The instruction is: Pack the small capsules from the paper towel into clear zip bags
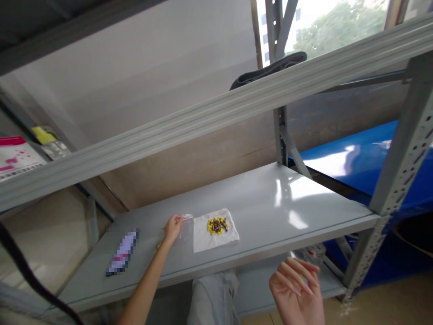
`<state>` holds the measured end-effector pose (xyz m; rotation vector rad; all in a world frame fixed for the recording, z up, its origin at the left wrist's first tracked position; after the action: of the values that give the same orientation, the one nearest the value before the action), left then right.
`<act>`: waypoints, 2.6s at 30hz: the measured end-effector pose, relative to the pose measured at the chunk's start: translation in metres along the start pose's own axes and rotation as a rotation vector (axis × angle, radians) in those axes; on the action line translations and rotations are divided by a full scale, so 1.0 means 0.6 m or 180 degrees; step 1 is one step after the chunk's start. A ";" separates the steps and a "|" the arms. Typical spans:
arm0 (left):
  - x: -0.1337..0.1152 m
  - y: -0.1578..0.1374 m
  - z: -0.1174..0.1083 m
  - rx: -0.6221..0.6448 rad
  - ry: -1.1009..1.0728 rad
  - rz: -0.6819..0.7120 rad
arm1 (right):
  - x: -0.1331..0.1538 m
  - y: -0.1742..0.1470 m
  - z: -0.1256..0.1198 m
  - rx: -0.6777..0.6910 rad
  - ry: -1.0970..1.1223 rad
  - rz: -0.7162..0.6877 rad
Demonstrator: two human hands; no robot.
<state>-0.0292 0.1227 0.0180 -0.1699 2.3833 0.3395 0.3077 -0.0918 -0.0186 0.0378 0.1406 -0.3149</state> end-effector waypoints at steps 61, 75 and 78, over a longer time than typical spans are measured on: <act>-0.139 -0.397 -0.056 0.1088 -0.3464 -0.0233 | -0.164 -0.095 0.049 0.0763 -0.5015 0.0870; -0.167 -0.422 -0.065 0.0182 -0.1917 0.0748 | -0.175 -0.106 0.039 0.0984 -0.5485 0.1125; -0.168 -0.421 -0.059 0.0336 -0.1891 0.0720 | -0.180 -0.109 0.046 0.1238 -0.5648 0.1027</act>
<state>0.0768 -0.1265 0.0617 0.2255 1.8240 0.3149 0.1892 -0.1227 0.0233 0.1499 -1.6739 0.0372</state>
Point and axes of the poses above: each hand's wrist, its own y-axis towards the middle knuckle, its own z-axis out of the palm, x = y × z, the point moved 8 cm from there along y, towards the middle knuckle, and after that the axes turned 12 degrees about -y, right-handed, at the moved point
